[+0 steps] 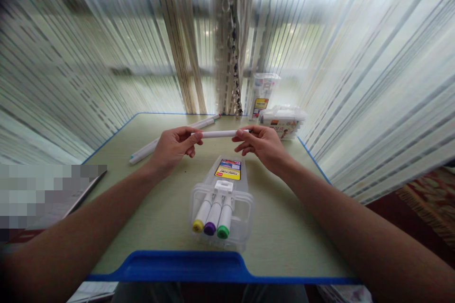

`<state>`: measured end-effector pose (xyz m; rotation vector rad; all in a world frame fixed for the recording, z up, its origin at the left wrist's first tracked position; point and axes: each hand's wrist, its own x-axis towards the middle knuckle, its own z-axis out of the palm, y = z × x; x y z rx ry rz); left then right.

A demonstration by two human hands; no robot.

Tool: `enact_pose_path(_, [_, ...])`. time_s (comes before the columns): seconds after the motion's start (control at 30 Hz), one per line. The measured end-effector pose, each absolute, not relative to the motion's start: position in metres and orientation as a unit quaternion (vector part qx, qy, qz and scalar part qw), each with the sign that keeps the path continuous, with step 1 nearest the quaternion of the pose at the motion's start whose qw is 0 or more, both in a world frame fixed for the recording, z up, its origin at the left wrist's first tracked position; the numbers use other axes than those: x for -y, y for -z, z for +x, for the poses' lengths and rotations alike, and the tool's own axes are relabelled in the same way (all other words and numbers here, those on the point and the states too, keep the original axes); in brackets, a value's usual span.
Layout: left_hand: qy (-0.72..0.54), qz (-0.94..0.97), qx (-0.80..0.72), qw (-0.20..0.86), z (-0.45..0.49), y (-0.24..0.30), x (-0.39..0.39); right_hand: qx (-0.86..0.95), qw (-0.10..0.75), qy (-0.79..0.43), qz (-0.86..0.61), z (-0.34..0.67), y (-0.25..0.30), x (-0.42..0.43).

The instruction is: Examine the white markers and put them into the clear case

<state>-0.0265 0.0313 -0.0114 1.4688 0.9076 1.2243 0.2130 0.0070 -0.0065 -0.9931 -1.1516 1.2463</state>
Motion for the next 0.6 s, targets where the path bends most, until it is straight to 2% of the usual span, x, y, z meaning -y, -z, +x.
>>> enact_pose_path(0.6, [-0.521,0.503,-0.367,0.584,-0.0252,0.0095,-0.0325,0.462,0.554,-0.562,-0.405,0.2134,0.0007,-0.0048])
